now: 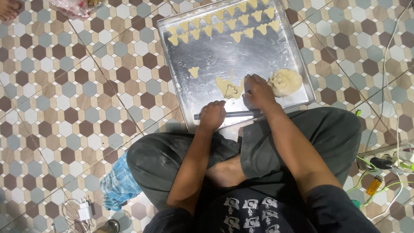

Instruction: Rolling out dough and cutting it into small triangular shapes to place on a baking tray

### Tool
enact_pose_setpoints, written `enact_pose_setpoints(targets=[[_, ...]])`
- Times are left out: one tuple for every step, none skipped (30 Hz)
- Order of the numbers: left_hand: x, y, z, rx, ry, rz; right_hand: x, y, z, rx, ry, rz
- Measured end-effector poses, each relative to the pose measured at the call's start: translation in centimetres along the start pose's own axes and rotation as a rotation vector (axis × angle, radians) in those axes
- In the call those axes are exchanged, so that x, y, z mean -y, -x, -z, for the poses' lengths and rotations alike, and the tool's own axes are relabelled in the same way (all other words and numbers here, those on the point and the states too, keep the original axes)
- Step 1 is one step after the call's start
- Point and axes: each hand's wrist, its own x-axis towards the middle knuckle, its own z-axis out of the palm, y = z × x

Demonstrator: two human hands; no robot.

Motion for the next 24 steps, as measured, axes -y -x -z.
enact_pose_setpoints(targets=[[-0.3, 0.1, 0.4, 0.003, -0.001, 0.003, 0.1, 0.1, -0.3, 0.004, -0.003, 0.0], [-0.6, 0.2, 0.8, -0.021, 0.013, 0.001, 0.3, 0.2, -0.6, 0.035, 0.038, 0.025], [-1.0, 0.0, 1.3, -0.049, 0.029, -0.004, 0.4, 0.2, -0.7, 0.063, 0.081, 0.05], [-1.1, -0.4, 1.5, -0.049, 0.029, -0.003, 0.6, 0.0, -0.7, 0.063, 0.081, 0.051], [-1.3, -0.7, 1.5, -0.089, 0.038, 0.007, 0.8, 0.0, -0.7, 0.048, 0.066, 0.055], [-1.5, -1.0, 1.6, -0.128, 0.047, 0.016, 0.9, 0.0, -0.8, 0.033, 0.05, 0.058], [-1.5, -1.2, 1.6, -0.126, 0.05, 0.015, 0.9, 0.0, -1.0, 0.035, 0.052, 0.055], [-1.4, -1.4, 1.6, -0.17, 0.044, 0.017, 0.8, 0.0, -1.2, 0.031, 0.057, 0.053], [-1.4, -1.8, 1.7, -0.216, 0.039, 0.017, 0.7, -0.1, -1.3, 0.024, 0.063, 0.052], [-1.5, -2.0, 1.8, -0.216, 0.042, 0.015, 0.5, -0.1, -1.7, 0.024, 0.066, 0.049], [-1.6, -2.2, 1.9, -0.207, 0.042, 0.036, 0.3, -0.2, -2.1, 0.0, 0.058, 0.058], [-1.7, -2.5, 2.0, -0.198, 0.042, 0.057, 0.1, -0.3, -2.4, -0.024, 0.05, 0.066], [-2.0, -2.5, 2.3, -0.199, 0.045, 0.055, 0.0, -0.4, -2.5, -0.025, 0.053, 0.065], [-2.2, -2.5, 2.5, -0.203, 0.059, 0.057, -0.1, -0.5, -2.5, -0.024, 0.048, 0.057], [-2.5, -2.4, 2.7, -0.204, 0.072, 0.06, -0.1, -0.6, -2.7, -0.021, 0.04, 0.048], [-2.6, -2.6, 2.7, -0.203, 0.073, 0.06, 0.0, -0.7, -2.7, -0.019, 0.041, 0.047], [-2.7, -2.6, 2.6, -0.2, 0.093, 0.057, 0.2, -0.8, -2.7, -0.041, 0.029, -0.002], [-2.8, -2.5, 2.6, -0.196, 0.113, 0.055, 0.4, -0.8, -2.8, -0.062, 0.017, -0.052], [-2.6, -2.6, 2.5, -0.196, 0.113, 0.057, 0.0, -1.0, -3.0, -0.059, 0.017, -0.051], [-2.5, -2.6, 2.4, -0.189, 0.117, 0.067, -0.3, -1.1, -3.1, -0.113, 0.091, -0.018], [-2.4, -2.7, 2.3, -0.183, 0.121, 0.074, -0.7, -1.2, -3.2, -0.169, 0.166, 0.013], [-2.4, -2.7, 2.5, -0.183, 0.122, 0.074, -1.0, -1.3, -3.6, -0.17, 0.167, 0.013], [-2.5, -2.7, 2.6, -0.193, 0.139, 0.083, -1.3, -1.5, -4.0, -0.175, 0.164, 0.027], [-2.5, -2.7, 2.8, -0.203, 0.157, 0.091, -1.5, -1.6, -4.4, -0.181, 0.161, 0.041]])
